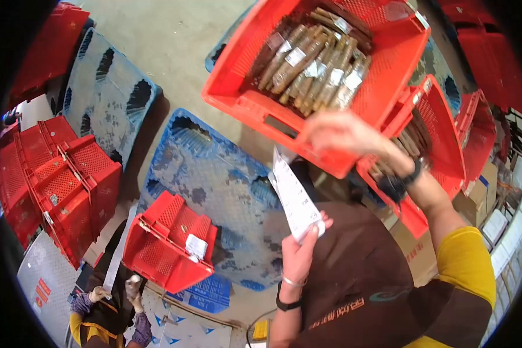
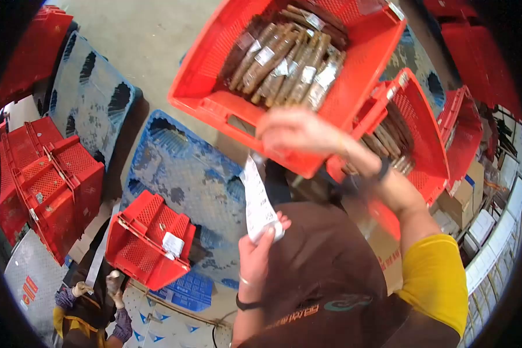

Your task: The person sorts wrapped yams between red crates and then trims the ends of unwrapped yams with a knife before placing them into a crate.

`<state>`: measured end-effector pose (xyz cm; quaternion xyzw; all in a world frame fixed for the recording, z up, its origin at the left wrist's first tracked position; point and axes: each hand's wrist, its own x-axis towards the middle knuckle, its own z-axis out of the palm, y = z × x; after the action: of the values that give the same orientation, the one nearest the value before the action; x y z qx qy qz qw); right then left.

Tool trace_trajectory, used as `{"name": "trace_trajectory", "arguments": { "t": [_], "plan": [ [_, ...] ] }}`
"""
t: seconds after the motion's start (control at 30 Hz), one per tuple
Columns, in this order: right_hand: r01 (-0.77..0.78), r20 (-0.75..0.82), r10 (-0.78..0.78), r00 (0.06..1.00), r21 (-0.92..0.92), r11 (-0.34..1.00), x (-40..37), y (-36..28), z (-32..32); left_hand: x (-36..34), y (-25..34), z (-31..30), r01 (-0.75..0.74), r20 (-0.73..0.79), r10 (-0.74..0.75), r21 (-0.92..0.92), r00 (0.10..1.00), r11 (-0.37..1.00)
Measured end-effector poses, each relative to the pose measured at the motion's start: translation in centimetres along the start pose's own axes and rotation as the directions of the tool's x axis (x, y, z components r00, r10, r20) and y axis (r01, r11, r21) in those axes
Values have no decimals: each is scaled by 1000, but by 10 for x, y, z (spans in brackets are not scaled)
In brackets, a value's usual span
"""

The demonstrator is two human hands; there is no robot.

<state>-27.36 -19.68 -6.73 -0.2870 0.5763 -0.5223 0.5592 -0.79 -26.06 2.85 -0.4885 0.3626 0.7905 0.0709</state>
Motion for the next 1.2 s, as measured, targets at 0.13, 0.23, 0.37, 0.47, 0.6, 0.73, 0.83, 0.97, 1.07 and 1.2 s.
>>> {"name": "trace_trajectory", "arguments": {
  "t": [0.13,0.23,0.37,0.47,0.6,0.73,0.83,0.97,1.07,1.2],
  "plan": [
    [402,225,-350,909,-265,876,-112,-15,52,-11,-24,27,18,111,-40,190,993,982],
    [416,17,-420,908,-176,892,-181,12,66,-29,-29,57,-16,189,-65,397,980,918],
    [376,-120,-438,891,-347,859,-281,41,85,-61,-82,98,24,259,-128,370,957,929],
    [274,-211,-311,927,-184,944,-351,67,79,-72,-133,124,155,260,-288,434,922,887],
    [-42,-210,80,975,179,983,-405,108,29,-81,-181,165,274,461,-527,508,714,816],
    [-190,-758,-355,547,-526,829,-396,244,-79,-77,-229,160,340,480,-653,586,586,736],
    [-388,-502,-514,696,-864,320,-381,338,-157,-65,-245,159,337,413,-637,594,651,730],
    [-479,-452,-251,856,-876,-58,-394,399,-156,-64,-262,155,360,345,-603,557,720,748],
    [-513,-529,-253,810,-848,134,-398,383,-150,-68,-268,154,393,365,-575,463,733,795],
    [-634,-773,-17,634,-533,560,-365,378,-178,-62,-278,162,461,305,-599,418,741,783]
  ]
}}
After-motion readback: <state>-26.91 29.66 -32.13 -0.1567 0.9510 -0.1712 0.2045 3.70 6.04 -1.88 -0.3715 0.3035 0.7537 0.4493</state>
